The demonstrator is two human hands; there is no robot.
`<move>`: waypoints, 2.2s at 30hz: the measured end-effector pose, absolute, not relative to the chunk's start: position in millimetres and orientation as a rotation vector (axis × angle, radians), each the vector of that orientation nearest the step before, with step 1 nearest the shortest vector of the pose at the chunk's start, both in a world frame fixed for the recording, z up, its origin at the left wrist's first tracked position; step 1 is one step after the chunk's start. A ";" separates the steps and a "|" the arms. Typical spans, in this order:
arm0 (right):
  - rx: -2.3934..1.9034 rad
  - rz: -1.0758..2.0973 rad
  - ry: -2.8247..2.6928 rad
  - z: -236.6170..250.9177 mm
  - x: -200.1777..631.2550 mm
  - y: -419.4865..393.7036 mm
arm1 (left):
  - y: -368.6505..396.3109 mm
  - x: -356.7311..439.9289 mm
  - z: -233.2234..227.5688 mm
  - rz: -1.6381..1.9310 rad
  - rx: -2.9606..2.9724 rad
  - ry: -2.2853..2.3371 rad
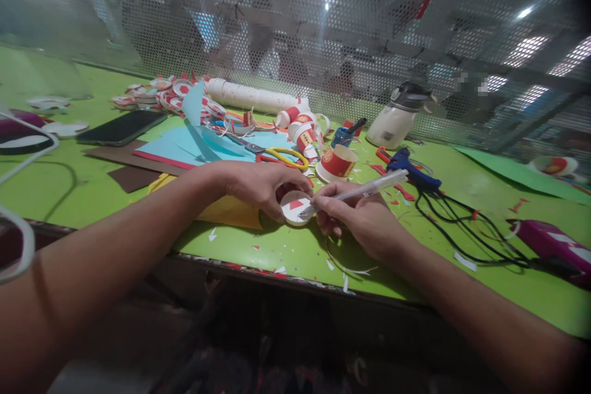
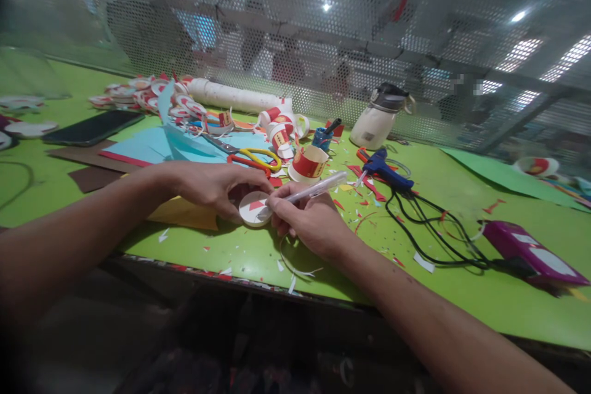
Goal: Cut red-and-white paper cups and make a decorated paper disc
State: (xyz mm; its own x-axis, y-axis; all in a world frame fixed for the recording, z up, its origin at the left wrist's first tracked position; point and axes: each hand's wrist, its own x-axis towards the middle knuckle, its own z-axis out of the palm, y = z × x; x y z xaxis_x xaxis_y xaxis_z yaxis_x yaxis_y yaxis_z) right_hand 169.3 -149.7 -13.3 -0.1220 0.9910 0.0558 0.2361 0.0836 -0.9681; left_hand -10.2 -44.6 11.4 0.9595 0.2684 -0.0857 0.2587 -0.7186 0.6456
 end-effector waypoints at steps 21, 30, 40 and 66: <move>-1.281 1.165 -1.531 -14.5 170.2 -149.9 | -44.1 -10.2 10.9 0.015 2.412 0.365; -1.268 1.147 -1.491 -13.2 168.8 -148.8 | -45.4 -10.1 12.1 0.005 2.416 0.382; -1.282 1.159 -1.506 -12.8 167.9 -149.9 | -45.3 -9.7 11.5 0.013 2.415 0.373; -1.281 1.169 -1.489 -14.3 169.2 -148.3 | -47.2 -9.1 11.9 0.011 2.374 0.393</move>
State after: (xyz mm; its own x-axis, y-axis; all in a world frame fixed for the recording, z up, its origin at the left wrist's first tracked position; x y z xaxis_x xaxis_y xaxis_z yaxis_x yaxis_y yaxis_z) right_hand 169.2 -148.3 -14.3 -0.1352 0.9907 0.0174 0.2183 0.0469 -0.9748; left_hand -9.1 -47.2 11.9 0.9536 0.2835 -0.1016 0.2773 -0.6953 0.6631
